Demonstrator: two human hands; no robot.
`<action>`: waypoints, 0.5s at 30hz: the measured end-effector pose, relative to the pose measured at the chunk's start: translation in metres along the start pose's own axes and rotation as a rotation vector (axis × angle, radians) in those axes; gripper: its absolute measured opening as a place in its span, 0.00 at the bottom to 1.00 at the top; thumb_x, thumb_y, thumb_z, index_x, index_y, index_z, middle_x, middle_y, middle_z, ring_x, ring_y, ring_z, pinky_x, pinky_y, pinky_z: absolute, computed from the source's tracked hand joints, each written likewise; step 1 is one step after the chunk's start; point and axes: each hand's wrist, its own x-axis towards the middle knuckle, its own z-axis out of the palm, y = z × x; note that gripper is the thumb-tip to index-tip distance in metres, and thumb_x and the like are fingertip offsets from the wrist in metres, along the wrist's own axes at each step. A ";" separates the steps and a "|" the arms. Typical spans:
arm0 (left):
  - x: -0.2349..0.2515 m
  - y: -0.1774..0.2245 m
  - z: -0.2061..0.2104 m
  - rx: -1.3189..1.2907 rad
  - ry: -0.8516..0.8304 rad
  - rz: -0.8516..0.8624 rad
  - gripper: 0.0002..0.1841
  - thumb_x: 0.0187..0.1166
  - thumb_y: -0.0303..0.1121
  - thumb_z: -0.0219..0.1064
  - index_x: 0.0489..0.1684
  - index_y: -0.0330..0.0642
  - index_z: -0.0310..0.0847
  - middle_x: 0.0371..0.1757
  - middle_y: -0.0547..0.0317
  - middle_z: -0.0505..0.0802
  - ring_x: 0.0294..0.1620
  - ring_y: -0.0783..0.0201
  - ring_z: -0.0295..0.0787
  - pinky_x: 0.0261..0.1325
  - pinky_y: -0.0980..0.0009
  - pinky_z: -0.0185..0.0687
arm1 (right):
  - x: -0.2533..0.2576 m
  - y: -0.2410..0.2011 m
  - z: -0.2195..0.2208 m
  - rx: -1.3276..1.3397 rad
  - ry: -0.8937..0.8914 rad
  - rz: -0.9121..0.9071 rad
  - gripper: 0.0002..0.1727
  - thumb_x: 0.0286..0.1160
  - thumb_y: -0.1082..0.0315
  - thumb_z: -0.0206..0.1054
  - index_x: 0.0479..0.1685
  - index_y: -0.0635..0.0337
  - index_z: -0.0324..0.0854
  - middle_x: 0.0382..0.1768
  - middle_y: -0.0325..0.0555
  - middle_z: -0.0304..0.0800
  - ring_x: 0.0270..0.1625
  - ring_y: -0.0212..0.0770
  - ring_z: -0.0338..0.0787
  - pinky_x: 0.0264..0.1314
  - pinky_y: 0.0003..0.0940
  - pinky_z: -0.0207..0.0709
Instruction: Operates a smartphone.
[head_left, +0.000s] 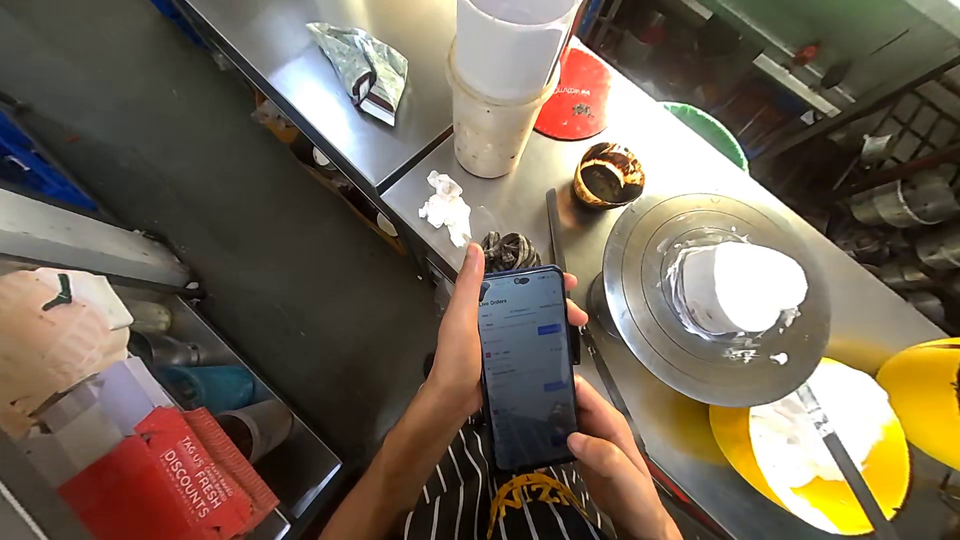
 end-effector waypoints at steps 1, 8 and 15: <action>0.001 0.000 -0.001 -0.011 -0.013 -0.002 0.51 0.83 0.72 0.22 0.61 0.37 0.84 0.48 0.46 0.96 0.49 0.59 0.96 0.50 0.65 0.93 | 0.000 0.000 0.000 -0.004 0.004 -0.003 0.24 0.83 0.53 0.57 0.73 0.52 0.76 0.58 0.35 0.92 0.60 0.27 0.90 0.61 0.28 0.85; 0.000 0.000 -0.002 -0.024 -0.015 -0.005 0.52 0.80 0.76 0.26 0.62 0.38 0.85 0.48 0.47 0.96 0.47 0.60 0.96 0.47 0.65 0.94 | 0.002 0.000 0.002 -0.012 0.035 0.014 0.23 0.83 0.50 0.57 0.70 0.52 0.78 0.56 0.36 0.92 0.59 0.28 0.90 0.62 0.29 0.85; -0.002 -0.002 -0.001 -0.035 -0.051 -0.025 0.51 0.80 0.75 0.29 0.63 0.37 0.83 0.47 0.46 0.95 0.45 0.60 0.96 0.47 0.64 0.94 | 0.011 -0.007 0.006 -0.130 0.137 0.025 0.21 0.87 0.46 0.56 0.62 0.48 0.85 0.47 0.32 0.94 0.51 0.25 0.92 0.56 0.24 0.86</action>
